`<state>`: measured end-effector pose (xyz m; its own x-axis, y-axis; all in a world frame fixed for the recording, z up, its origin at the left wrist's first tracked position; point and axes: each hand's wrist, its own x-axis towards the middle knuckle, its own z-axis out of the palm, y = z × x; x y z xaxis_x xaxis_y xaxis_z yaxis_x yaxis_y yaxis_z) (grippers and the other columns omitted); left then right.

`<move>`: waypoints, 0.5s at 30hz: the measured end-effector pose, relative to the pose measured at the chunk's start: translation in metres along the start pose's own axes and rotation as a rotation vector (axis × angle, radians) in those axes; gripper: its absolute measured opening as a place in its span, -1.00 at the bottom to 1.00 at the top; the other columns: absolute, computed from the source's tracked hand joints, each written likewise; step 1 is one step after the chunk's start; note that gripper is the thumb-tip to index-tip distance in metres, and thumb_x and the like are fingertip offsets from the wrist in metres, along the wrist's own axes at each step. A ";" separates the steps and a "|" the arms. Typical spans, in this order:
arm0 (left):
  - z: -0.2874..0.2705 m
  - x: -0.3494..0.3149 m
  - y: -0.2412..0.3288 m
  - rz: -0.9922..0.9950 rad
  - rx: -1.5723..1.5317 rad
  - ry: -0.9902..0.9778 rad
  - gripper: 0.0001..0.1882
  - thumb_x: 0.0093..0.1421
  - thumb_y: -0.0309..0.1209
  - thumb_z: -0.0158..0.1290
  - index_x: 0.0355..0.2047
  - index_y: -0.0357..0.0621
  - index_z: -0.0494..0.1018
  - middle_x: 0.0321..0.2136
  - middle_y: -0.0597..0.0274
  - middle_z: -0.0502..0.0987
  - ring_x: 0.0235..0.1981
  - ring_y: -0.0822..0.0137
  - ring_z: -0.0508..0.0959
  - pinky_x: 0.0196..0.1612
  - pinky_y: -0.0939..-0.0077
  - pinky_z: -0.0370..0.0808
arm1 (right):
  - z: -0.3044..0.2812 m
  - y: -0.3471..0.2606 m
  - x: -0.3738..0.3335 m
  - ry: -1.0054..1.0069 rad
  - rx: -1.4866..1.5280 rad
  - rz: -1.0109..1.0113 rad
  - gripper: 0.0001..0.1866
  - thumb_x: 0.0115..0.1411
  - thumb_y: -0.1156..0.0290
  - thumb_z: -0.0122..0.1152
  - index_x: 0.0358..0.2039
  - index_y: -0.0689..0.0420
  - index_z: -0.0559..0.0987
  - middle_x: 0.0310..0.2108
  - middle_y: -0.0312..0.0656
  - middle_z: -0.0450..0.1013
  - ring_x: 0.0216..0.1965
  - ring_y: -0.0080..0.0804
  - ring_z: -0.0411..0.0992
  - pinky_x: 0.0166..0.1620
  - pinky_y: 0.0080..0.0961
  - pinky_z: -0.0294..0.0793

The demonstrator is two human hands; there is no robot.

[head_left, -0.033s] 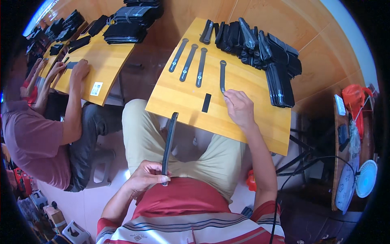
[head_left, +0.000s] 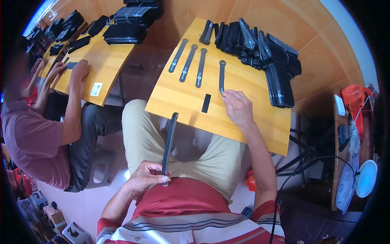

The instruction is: The person is aligning small black textile straps and inserting them into a black textile pouch or sleeve.

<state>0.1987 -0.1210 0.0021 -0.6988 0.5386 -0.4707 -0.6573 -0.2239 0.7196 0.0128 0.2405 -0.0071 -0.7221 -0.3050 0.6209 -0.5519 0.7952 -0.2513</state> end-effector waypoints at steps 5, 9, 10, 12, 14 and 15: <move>-0.002 0.003 -0.006 0.017 -0.008 -0.014 -0.78 0.17 -0.54 0.30 -0.18 -0.36 0.61 -0.38 0.13 0.67 -0.37 0.40 0.66 -0.21 0.52 0.62 | 0.010 0.001 0.008 -0.163 0.023 0.048 -0.82 0.21 0.42 0.23 -0.20 0.17 0.65 -0.12 -0.15 0.60 -0.09 -0.17 0.54 -0.05 -0.27 0.58; -0.002 0.005 -0.008 0.024 -0.020 -0.024 -0.78 0.18 -0.53 0.29 -0.17 -0.36 0.61 -0.38 0.13 0.67 -0.36 0.41 0.66 -0.21 0.53 0.62 | 0.012 0.000 0.016 -0.208 0.007 0.071 -0.79 0.22 0.39 0.24 -0.17 0.17 0.64 -0.08 -0.13 0.59 -0.01 -0.17 0.50 0.00 -0.25 0.55; -0.002 0.006 -0.008 0.026 -0.019 -0.024 -0.78 0.18 -0.53 0.29 -0.17 -0.36 0.61 -0.38 0.13 0.67 -0.36 0.41 0.66 -0.21 0.53 0.62 | 0.011 -0.001 0.018 -0.220 -0.008 0.073 -0.78 0.22 0.39 0.26 -0.14 0.18 0.65 -0.07 -0.12 0.59 0.01 -0.16 0.50 0.01 -0.26 0.55; -0.001 0.007 -0.008 0.027 -0.031 -0.022 -0.78 0.19 -0.54 0.29 -0.16 -0.37 0.60 -0.38 0.14 0.67 -0.36 0.41 0.66 -0.20 0.53 0.62 | 0.011 0.000 0.021 -0.231 -0.025 0.076 -0.76 0.22 0.39 0.29 -0.11 0.18 0.65 -0.06 -0.11 0.59 0.03 -0.15 0.51 0.02 -0.27 0.55; 0.001 0.009 -0.006 0.022 -0.020 -0.015 -0.78 0.19 -0.53 0.28 -0.16 -0.37 0.60 -0.38 0.14 0.67 -0.37 0.42 0.65 -0.21 0.53 0.62 | 0.011 0.003 0.020 -0.248 -0.020 0.086 -0.73 0.23 0.36 0.28 -0.09 0.19 0.64 -0.02 -0.11 0.58 0.05 -0.14 0.49 0.06 -0.26 0.53; 0.002 0.009 -0.005 0.020 -0.010 -0.005 -0.78 0.20 -0.53 0.28 -0.16 -0.37 0.60 -0.38 0.15 0.67 -0.37 0.42 0.65 -0.21 0.53 0.62 | 0.011 0.003 0.021 -0.247 -0.020 0.085 -0.73 0.23 0.36 0.28 -0.09 0.19 0.64 -0.02 -0.11 0.58 0.05 -0.14 0.49 0.06 -0.26 0.53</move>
<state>0.1963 -0.1131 -0.0051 -0.7104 0.5379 -0.4539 -0.6462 -0.2428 0.7235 -0.0087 0.2311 -0.0035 -0.8468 -0.3534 0.3976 -0.4784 0.8328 -0.2785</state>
